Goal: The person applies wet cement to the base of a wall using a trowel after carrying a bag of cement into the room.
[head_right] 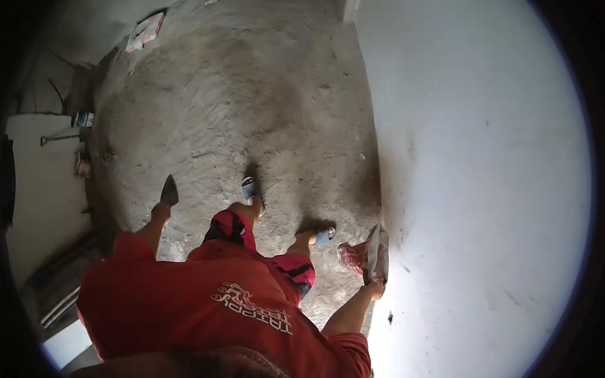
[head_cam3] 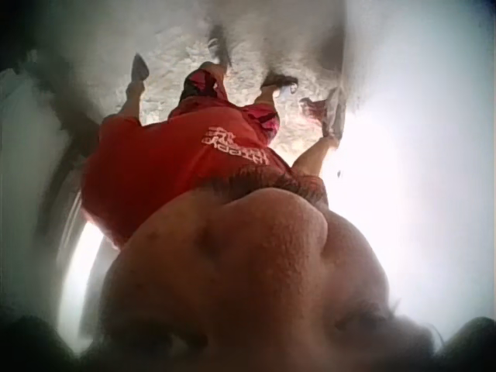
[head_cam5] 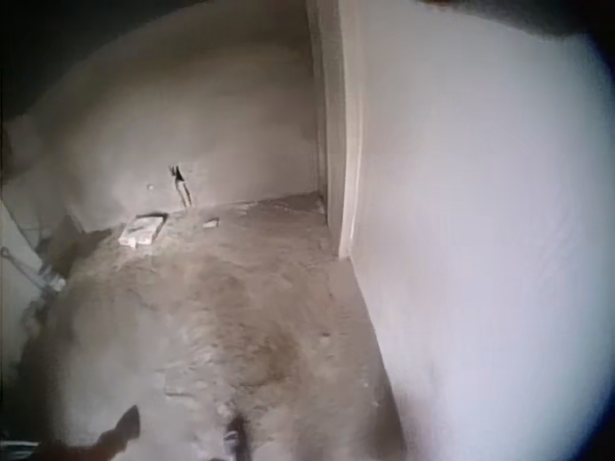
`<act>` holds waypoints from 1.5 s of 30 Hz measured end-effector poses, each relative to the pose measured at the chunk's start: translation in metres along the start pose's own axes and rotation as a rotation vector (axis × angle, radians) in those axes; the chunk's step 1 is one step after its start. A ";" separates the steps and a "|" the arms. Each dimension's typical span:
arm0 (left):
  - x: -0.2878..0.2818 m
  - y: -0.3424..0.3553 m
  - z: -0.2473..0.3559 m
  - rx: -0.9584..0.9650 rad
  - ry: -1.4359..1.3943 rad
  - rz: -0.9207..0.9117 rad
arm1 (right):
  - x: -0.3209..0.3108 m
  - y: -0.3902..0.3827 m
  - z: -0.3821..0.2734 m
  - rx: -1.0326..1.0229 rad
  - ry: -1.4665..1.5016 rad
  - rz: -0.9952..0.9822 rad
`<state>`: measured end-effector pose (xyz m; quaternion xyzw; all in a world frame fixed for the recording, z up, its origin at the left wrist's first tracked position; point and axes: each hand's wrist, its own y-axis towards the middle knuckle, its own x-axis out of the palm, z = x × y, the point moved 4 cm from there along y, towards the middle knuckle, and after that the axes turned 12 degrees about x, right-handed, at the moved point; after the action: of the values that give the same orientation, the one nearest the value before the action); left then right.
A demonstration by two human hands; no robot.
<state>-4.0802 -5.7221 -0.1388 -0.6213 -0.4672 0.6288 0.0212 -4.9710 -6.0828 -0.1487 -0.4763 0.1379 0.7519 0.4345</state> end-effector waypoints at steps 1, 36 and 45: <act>0.019 -0.019 -0.014 0.030 0.037 -0.118 | -0.019 0.004 -0.004 -0.003 0.044 0.057; 0.296 -0.388 0.211 -0.276 -1.239 -0.207 | -0.069 0.026 -0.017 -0.314 0.688 -0.133; 0.228 -0.290 0.152 -0.145 -1.220 -0.098 | -0.110 -0.028 0.038 -0.277 0.740 -0.025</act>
<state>-4.4148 -5.5054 -0.1660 -0.1273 -0.4647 0.8358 -0.2632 -4.9526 -6.1003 -0.0315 -0.7708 0.1765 0.5357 0.2961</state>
